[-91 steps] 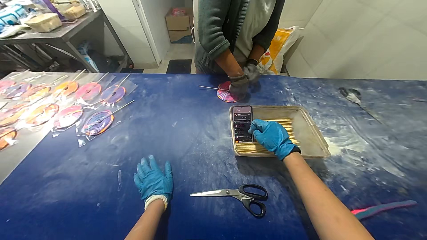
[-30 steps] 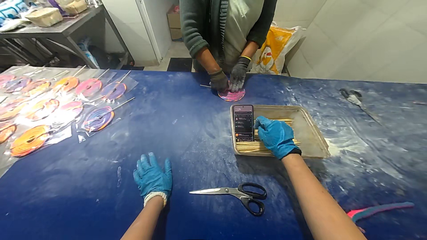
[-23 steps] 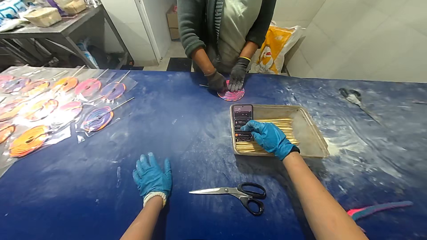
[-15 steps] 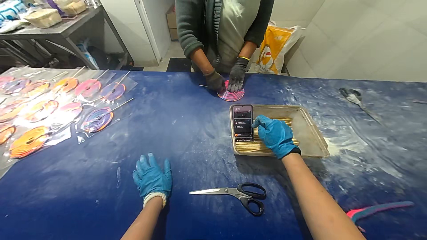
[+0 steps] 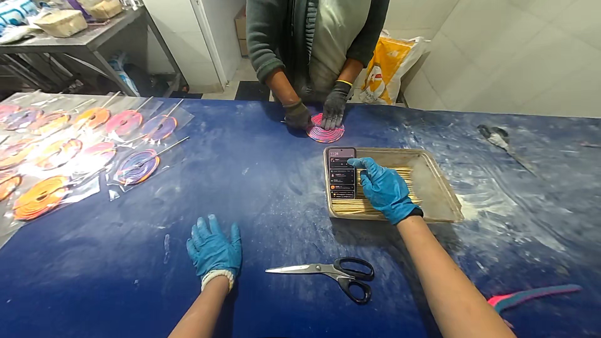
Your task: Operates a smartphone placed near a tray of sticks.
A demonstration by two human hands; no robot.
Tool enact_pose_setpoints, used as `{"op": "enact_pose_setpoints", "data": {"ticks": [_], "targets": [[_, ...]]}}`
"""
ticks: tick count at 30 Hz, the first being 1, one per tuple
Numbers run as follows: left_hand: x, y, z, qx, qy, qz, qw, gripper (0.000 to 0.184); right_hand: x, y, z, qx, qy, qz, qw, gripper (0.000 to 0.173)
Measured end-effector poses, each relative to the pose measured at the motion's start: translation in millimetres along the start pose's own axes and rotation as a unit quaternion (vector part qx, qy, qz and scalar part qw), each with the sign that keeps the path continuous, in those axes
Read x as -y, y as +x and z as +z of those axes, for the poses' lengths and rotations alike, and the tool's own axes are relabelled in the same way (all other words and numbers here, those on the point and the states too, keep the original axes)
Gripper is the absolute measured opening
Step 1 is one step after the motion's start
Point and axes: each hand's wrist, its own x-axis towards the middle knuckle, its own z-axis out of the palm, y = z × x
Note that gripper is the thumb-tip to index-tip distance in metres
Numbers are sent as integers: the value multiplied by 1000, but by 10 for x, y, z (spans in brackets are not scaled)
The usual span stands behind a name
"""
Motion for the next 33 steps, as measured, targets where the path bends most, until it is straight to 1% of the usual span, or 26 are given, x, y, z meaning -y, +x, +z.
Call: {"op": "enact_pose_setpoints", "data": {"ticks": [5, 10, 12, 15, 18, 25, 33], "targets": [[-5, 0, -27, 0, -2, 6, 1000, 85, 13, -1, -6, 15, -3, -11, 1000, 35], [0, -1, -27, 2, -2, 6, 1000, 85, 7, 25, 17, 68, -32, 20, 997, 36], [-1, -3, -27, 1, -3, 5, 1000, 84, 13, 26, 14, 64, -30, 19, 997, 36], [2, -8, -14, -2, -2, 6, 1000, 85, 2, 12, 5, 26, -14, -6, 1000, 37], [0, -2, -8, -4, -1, 5, 1000, 85, 21, 8, -23, 2, -1, -8, 1000, 35], [5, 1, 4, -4, -1, 2, 1000, 85, 28, 23, -15, 4, 2, 1, 1000, 33], [4, 5, -15, -1, -6, 3, 1000, 85, 19, 36, -4, 9, 3, 5, 1000, 33]]}}
